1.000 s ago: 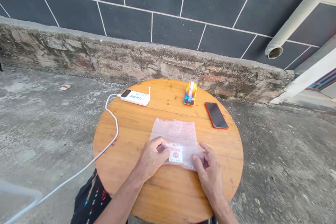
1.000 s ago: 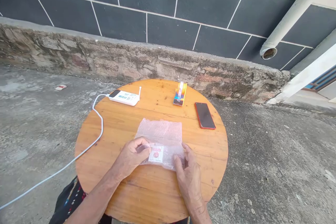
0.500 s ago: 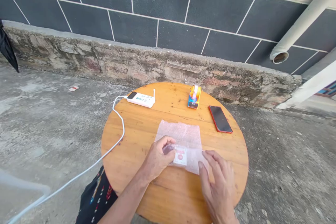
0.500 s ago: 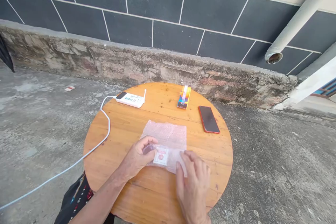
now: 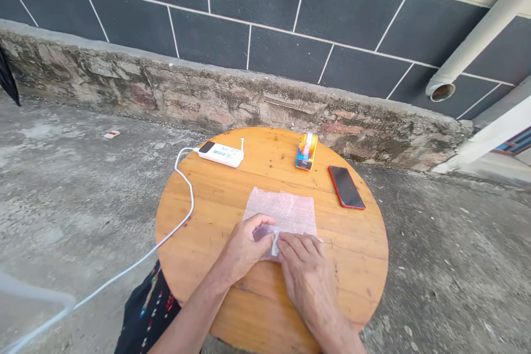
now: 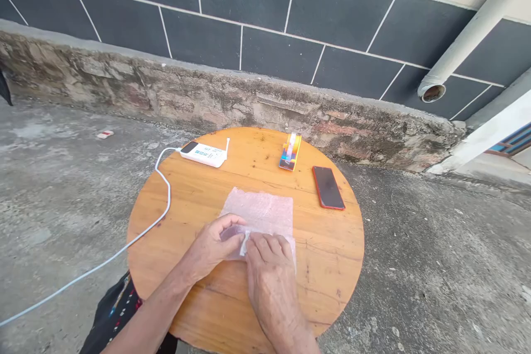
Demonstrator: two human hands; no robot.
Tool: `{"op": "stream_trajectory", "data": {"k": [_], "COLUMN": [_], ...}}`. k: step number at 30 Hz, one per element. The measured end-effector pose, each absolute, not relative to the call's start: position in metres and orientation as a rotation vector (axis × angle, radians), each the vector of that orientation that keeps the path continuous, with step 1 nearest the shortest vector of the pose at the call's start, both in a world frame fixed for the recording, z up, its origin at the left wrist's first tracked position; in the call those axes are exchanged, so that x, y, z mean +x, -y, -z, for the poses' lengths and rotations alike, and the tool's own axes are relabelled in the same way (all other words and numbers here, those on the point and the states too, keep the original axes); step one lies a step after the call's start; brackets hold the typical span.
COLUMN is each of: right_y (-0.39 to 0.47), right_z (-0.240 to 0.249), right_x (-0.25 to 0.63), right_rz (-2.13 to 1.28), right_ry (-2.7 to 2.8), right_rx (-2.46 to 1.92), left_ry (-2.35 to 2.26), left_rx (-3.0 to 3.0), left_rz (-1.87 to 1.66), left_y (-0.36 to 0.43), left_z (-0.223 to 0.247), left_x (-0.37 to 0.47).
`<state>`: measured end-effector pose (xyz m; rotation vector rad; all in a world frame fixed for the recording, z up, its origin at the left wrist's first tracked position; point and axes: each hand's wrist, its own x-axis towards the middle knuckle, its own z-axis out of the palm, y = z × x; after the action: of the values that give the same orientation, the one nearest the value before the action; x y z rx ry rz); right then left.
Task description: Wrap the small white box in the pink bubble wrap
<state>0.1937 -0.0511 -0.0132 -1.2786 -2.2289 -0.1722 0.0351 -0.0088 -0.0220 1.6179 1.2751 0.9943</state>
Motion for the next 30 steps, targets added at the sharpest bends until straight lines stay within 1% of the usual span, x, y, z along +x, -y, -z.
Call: {"op": "stream_trajectory", "data": {"k": [7, 14, 19, 24, 30], "right_y": [0.051, 0.049, 0.048, 0.047, 0.045], "right_z": [0.011, 0.009, 0.009, 0.006, 0.001], "right_x": [0.195, 0.195, 0.197, 0.198, 0.199], "right_rz": [0.162, 0.147, 0.149, 0.194, 0.190], "right_ry": [2.270, 2.306, 2.316, 2.335, 2.377], "right_rx": [-1.314, -1.339, -1.316, -1.294, -1.309], "left_ry": [-1.439, -1.557, -1.539, -1.332, -1.307], "left_rx": [1.694, 1.629, 1.262, 0.765, 0.662], "left_rz": [-0.911, -0.882, -0.834, -0.908, -0.926], "left_y": [0.018, 0.036, 0.054, 0.071, 0.066], "left_z": [0.015, 0.024, 0.025, 0.022, 0.020], "left_x": [0.002, -0.023, -0.033, -0.020, 0.006]}}
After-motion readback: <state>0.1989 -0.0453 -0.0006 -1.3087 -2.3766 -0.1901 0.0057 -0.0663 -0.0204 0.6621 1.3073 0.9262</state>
